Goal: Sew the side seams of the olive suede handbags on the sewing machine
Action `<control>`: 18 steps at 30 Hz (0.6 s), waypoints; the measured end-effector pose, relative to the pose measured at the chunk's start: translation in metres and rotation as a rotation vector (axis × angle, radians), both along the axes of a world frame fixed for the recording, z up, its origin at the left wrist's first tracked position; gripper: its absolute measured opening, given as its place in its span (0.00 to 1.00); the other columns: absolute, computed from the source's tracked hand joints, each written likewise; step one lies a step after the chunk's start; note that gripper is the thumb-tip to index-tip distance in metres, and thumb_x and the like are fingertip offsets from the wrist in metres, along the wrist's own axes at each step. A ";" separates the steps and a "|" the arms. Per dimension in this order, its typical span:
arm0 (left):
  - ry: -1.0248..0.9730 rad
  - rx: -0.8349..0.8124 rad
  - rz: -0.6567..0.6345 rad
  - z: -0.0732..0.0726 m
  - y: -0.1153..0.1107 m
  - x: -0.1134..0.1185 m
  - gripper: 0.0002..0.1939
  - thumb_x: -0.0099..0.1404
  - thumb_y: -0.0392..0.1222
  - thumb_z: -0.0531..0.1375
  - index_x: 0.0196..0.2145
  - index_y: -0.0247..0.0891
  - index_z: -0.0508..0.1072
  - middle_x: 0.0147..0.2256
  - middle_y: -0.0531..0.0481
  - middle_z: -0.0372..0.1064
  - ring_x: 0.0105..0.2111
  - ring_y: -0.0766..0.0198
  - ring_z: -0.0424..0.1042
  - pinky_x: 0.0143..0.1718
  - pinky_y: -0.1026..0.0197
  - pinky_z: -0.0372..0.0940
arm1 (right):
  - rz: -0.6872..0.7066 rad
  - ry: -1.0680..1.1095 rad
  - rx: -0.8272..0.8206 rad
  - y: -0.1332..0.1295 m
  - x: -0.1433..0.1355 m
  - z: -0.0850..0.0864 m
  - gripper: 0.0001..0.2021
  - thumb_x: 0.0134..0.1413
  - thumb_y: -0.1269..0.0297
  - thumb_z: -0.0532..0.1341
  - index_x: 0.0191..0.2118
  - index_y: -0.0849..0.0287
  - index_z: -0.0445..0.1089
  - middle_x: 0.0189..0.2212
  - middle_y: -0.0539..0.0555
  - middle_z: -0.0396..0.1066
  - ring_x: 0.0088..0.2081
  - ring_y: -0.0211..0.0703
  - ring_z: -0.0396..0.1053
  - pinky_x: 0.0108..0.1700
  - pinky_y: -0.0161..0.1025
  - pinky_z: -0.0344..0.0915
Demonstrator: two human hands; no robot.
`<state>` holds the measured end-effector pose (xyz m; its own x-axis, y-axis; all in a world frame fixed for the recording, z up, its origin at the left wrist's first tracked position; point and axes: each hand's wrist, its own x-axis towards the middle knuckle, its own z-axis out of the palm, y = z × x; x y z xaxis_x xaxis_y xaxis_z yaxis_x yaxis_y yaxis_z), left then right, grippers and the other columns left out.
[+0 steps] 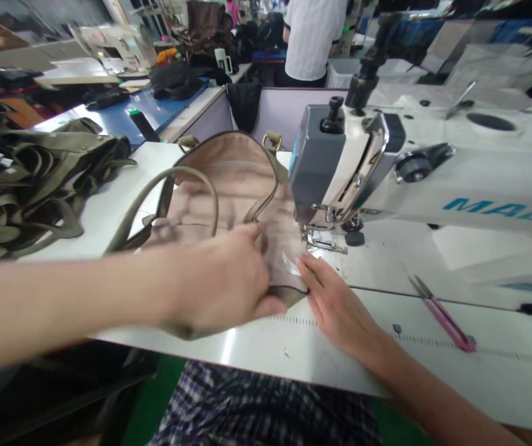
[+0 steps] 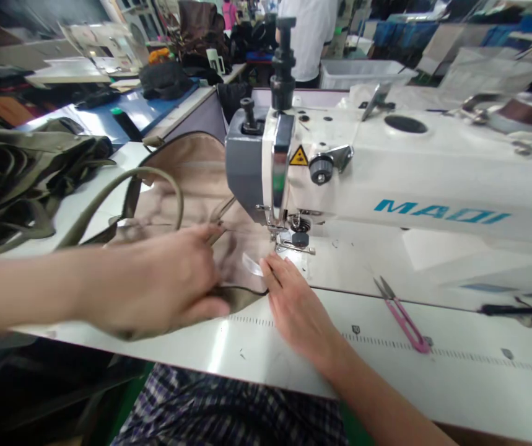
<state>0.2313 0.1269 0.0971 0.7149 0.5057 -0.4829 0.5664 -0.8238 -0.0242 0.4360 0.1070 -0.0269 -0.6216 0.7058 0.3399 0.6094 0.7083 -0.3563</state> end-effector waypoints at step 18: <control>-0.389 0.019 0.208 -0.021 -0.092 -0.020 0.28 0.57 0.60 0.62 0.47 0.36 0.68 0.50 0.41 0.69 0.55 0.49 0.63 0.64 0.46 0.40 | 0.187 0.139 -0.256 -0.065 0.008 0.034 0.16 0.59 0.78 0.51 0.48 0.62 0.71 0.43 0.59 0.72 0.47 0.46 0.68 0.49 0.45 0.71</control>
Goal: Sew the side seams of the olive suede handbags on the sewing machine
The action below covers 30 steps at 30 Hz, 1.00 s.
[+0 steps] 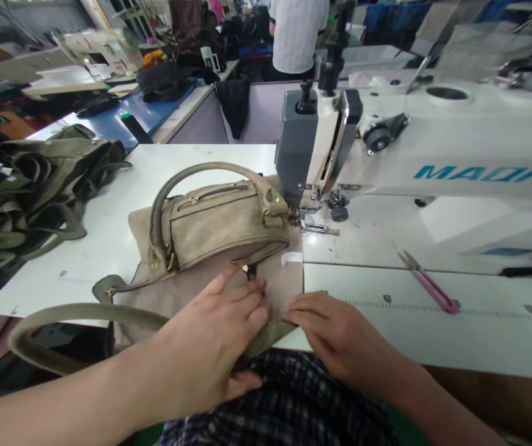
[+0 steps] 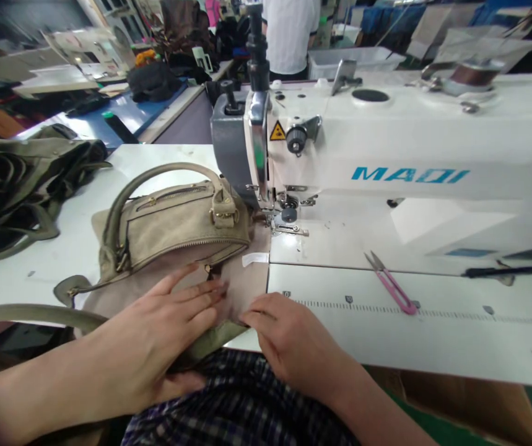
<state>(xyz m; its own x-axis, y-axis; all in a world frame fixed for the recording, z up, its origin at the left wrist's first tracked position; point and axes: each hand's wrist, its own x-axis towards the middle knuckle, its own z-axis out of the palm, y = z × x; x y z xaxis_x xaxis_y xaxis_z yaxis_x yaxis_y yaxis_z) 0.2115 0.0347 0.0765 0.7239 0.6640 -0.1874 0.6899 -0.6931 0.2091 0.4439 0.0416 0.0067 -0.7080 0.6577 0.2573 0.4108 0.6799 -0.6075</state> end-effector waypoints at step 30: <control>0.095 0.253 -0.326 -0.023 0.043 0.027 0.22 0.69 0.34 0.48 0.60 0.31 0.58 0.36 0.45 0.70 0.33 0.59 0.70 0.43 0.56 0.61 | -0.098 0.117 0.258 -0.044 -0.011 -0.017 0.16 0.65 0.75 0.48 0.42 0.69 0.73 0.36 0.61 0.75 0.43 0.44 0.73 0.53 0.39 0.71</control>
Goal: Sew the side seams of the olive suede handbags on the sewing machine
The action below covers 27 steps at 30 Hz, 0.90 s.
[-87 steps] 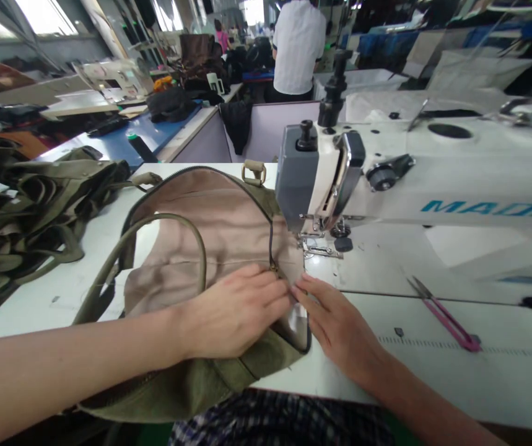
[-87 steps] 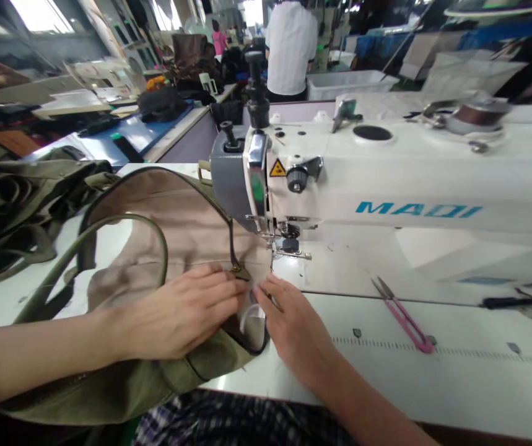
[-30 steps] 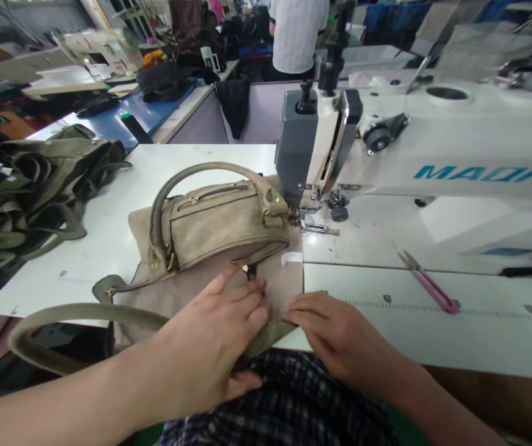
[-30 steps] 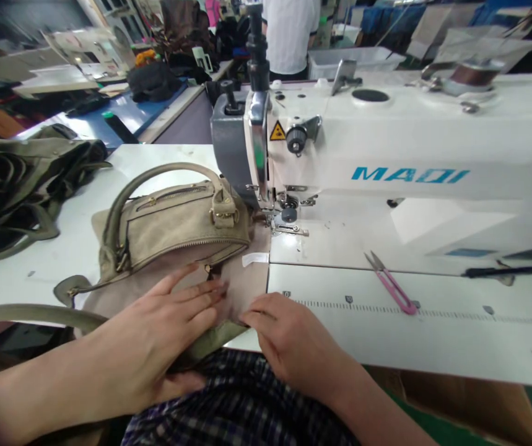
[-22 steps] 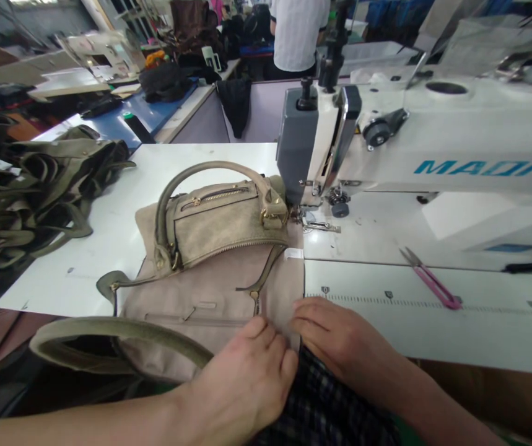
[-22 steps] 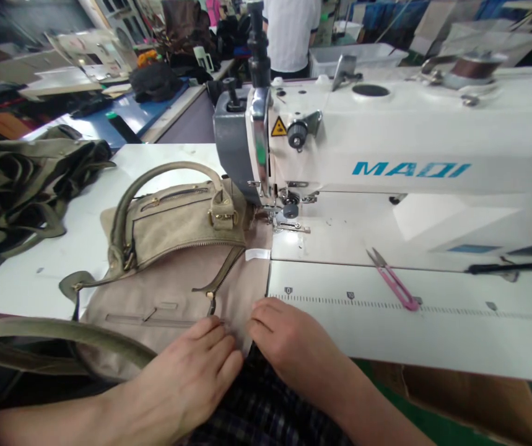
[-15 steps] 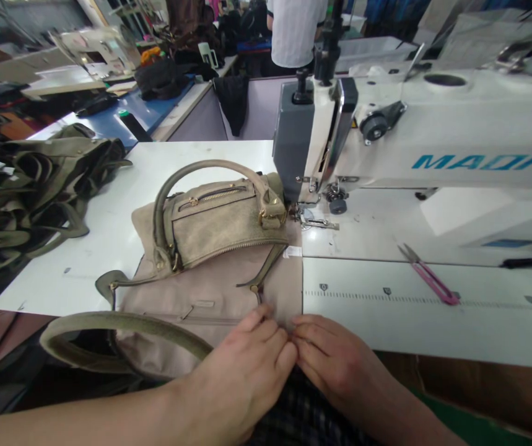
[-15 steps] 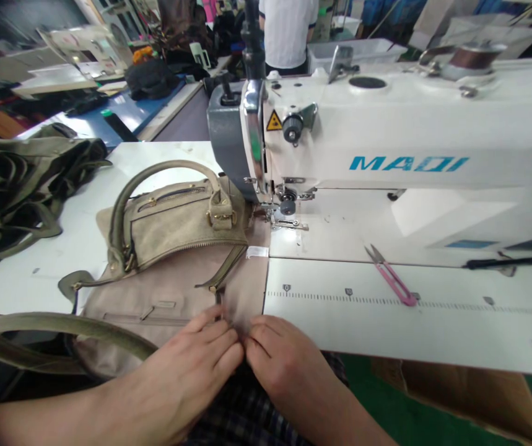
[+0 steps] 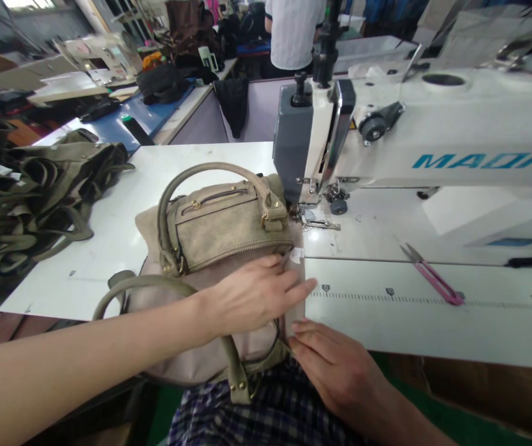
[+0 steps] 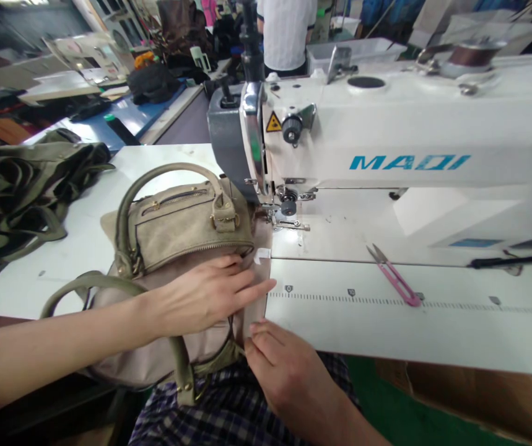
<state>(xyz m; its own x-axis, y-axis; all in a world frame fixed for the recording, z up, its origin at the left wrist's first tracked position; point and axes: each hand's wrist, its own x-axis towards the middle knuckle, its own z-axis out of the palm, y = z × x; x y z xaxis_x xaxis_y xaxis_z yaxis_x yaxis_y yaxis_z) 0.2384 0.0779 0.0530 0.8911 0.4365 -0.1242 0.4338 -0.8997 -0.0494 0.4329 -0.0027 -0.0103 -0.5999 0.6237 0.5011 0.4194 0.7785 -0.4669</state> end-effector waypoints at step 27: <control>0.000 0.087 0.012 -0.029 0.018 -0.009 0.29 0.64 0.25 0.45 0.63 0.19 0.53 0.64 0.35 0.51 0.64 0.55 0.53 0.66 0.56 0.51 | -0.078 -0.193 0.027 0.003 -0.016 0.011 0.16 0.60 0.78 0.46 0.27 0.59 0.65 0.20 0.51 0.65 0.21 0.40 0.65 0.25 0.35 0.59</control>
<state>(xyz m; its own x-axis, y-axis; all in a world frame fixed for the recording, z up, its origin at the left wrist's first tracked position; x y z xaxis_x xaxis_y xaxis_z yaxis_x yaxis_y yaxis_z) 0.2297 0.0958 0.0240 0.8858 0.4563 -0.0849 0.4446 -0.8866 -0.1274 0.4173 0.0007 0.0005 -0.6371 0.6597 0.3987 0.5585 0.7516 -0.3510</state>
